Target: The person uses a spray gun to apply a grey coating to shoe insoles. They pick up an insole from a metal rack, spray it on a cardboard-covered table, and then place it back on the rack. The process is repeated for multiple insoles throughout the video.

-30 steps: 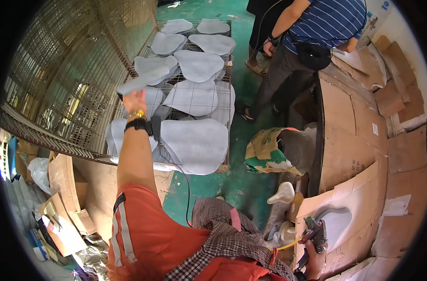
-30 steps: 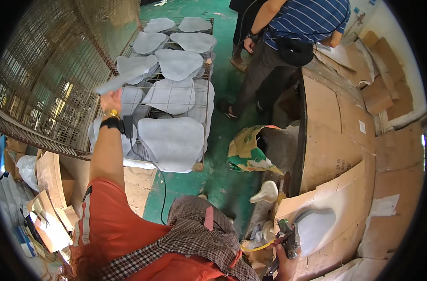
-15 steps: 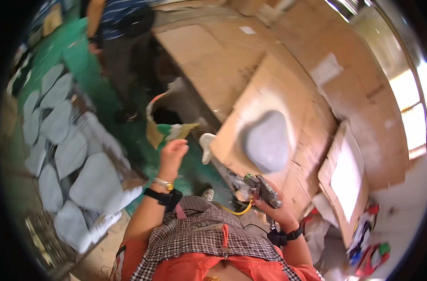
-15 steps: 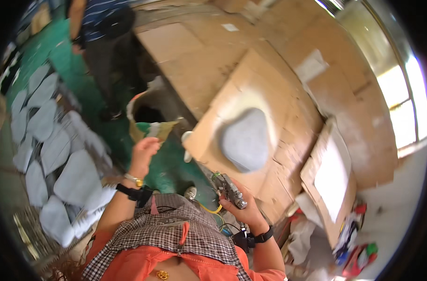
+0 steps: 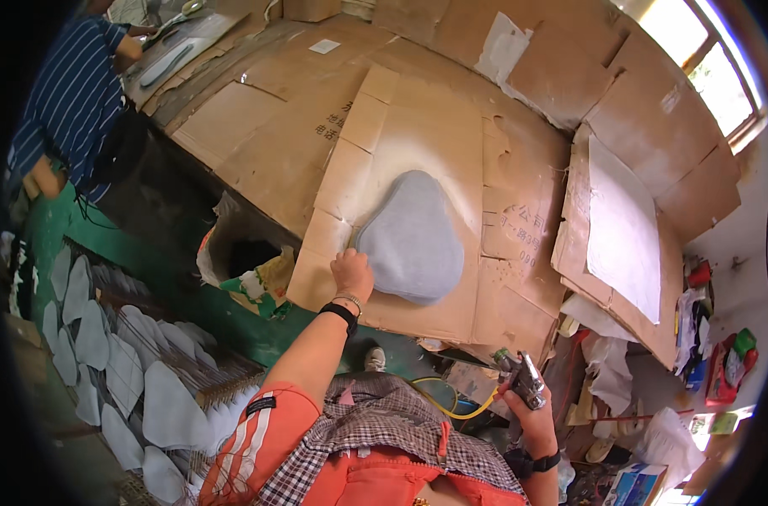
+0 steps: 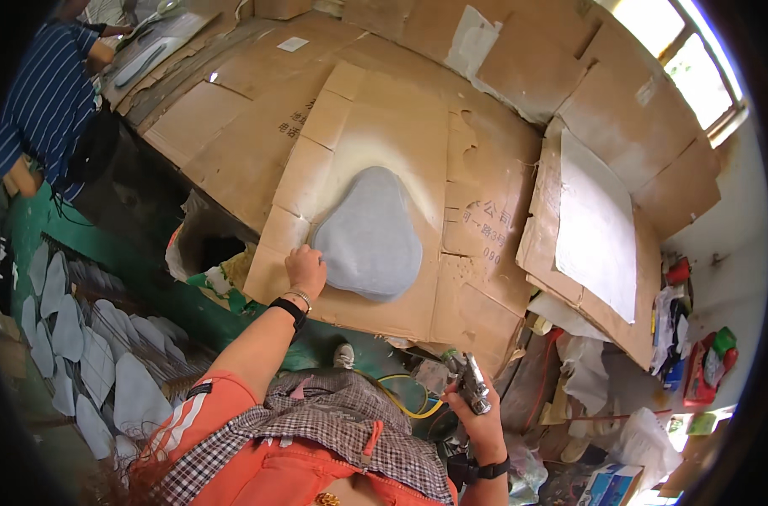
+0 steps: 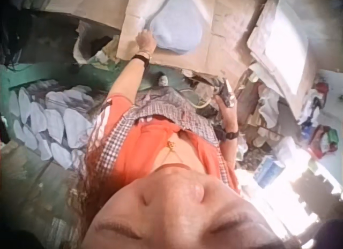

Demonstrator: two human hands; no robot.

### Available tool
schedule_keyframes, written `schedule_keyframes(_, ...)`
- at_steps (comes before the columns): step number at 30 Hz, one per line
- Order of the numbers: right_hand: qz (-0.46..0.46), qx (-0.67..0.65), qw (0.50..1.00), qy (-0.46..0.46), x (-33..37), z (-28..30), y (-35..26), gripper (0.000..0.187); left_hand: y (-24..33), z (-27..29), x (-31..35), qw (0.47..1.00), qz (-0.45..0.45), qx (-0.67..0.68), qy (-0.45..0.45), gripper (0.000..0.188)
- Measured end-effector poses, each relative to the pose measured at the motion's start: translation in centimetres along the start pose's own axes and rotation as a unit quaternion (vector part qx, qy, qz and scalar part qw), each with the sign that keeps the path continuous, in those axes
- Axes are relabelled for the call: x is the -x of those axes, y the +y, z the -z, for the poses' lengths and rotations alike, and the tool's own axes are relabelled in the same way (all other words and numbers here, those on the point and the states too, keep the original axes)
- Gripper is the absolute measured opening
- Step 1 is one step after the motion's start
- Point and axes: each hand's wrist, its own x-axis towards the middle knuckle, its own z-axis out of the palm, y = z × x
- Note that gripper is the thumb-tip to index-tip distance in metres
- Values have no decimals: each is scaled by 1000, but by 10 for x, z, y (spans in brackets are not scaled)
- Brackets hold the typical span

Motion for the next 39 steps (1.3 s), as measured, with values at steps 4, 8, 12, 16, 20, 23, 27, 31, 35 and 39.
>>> schedule_keyframes(4,-1,14,999,-33,-24,11,9,54,31,15,-35,952,85,287,-64,10)
schedule_keyframes(8,1,22,997,-80,-43,6,5,53,77,84,-67,586,187,784,-86,14)
schedule_keyframes(12,3,56,992,-114,-58,-4,6,48,75,190,-40,483,130,865,-40,13)
schedule_keyframes(16,1,65,987,-146,-61,-25,10,43,41,249,23,418,134,897,46,10)
schedule_keyframes(20,28,44,983,-176,-57,-74,-8,30,3,270,64,401,177,894,92,10)
schedule_keyframes(23,69,92,969,-220,-60,-83,-11,26,-20,275,92,458,206,845,183,8)
schedule_keyframes(27,91,114,976,-163,-53,-81,-24,18,-65,292,119,611,213,713,272,11)
schedule_keyframes(31,135,92,985,-63,-20,-55,-41,20,-120,301,130,567,209,748,276,20)
schedule_keyframes(35,92,52,994,-25,21,-27,-46,51,-133,311,118,552,287,733,274,23)
schedule_keyframes(39,93,13,995,-13,55,-28,-39,66,-156,307,94,545,315,757,174,28)
